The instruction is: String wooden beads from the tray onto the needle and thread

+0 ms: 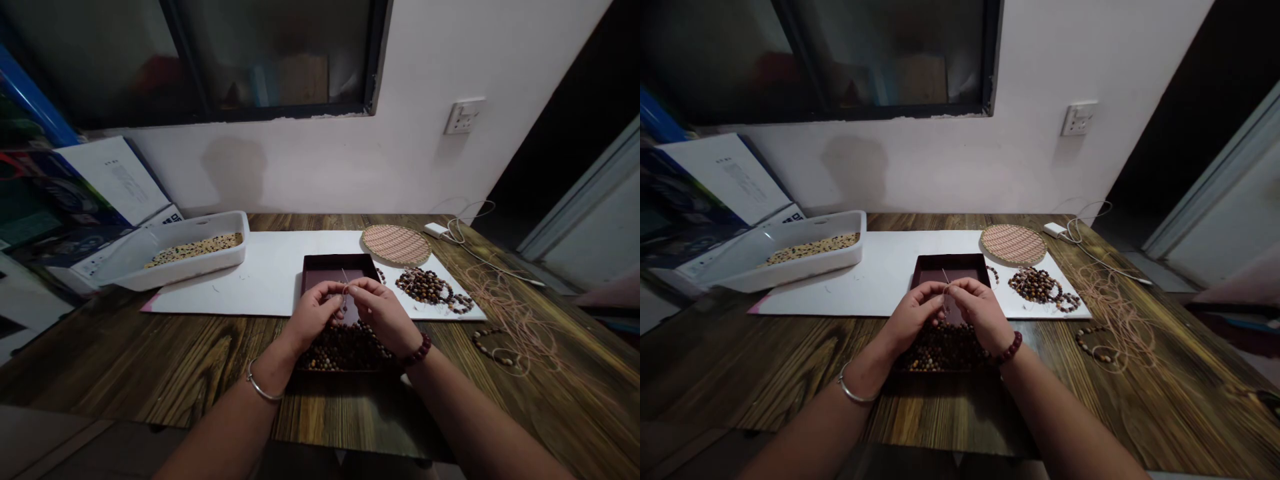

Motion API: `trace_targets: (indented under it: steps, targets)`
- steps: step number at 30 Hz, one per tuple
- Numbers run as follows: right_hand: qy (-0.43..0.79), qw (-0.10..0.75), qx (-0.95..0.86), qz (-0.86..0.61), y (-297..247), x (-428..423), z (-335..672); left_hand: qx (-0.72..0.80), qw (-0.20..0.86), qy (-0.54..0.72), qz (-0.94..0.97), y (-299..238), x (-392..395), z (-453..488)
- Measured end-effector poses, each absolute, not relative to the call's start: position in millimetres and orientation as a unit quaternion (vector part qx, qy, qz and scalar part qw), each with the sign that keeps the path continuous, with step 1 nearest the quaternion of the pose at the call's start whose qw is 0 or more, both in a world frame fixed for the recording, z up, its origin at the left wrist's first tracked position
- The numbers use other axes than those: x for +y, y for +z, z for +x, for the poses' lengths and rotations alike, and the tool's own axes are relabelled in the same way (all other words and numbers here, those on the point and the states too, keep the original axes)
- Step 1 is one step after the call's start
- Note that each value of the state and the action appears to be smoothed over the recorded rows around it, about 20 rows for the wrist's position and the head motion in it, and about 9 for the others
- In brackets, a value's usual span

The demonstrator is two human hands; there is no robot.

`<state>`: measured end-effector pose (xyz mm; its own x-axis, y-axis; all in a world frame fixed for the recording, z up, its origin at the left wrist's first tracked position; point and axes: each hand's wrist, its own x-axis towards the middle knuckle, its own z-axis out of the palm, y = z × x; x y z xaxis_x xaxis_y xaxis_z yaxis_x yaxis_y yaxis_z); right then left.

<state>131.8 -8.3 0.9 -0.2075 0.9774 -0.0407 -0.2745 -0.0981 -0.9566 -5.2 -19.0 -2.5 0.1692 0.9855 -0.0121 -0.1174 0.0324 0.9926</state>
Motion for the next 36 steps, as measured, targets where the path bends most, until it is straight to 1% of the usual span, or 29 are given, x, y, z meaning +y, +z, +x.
trace_targets:
  steps: [5,16,22,29,36]
  targets:
    - [0.604,0.490,-0.480,-0.407,0.6,-8.8,131.2,0.406,0.600,0.494,0.482,-4.6,-17.5,-5.6]
    - [0.539,0.448,-0.592,-0.399,1.3,-10.2,129.0,0.436,0.566,0.530,0.457,-5.1,-15.0,-5.5]
    - [0.542,0.452,-0.589,-0.394,-0.4,-9.3,129.4,0.427,0.576,0.527,0.457,-6.0,-14.6,-5.8]
    - [0.529,0.457,-0.595,-0.397,0.2,-8.4,130.2,0.425,0.613,0.501,0.439,-6.1,-14.1,-7.1]
    - [0.542,0.437,-0.592,-0.406,-1.9,-8.9,130.8,0.419,0.577,0.543,0.444,-6.6,-13.9,-8.3]
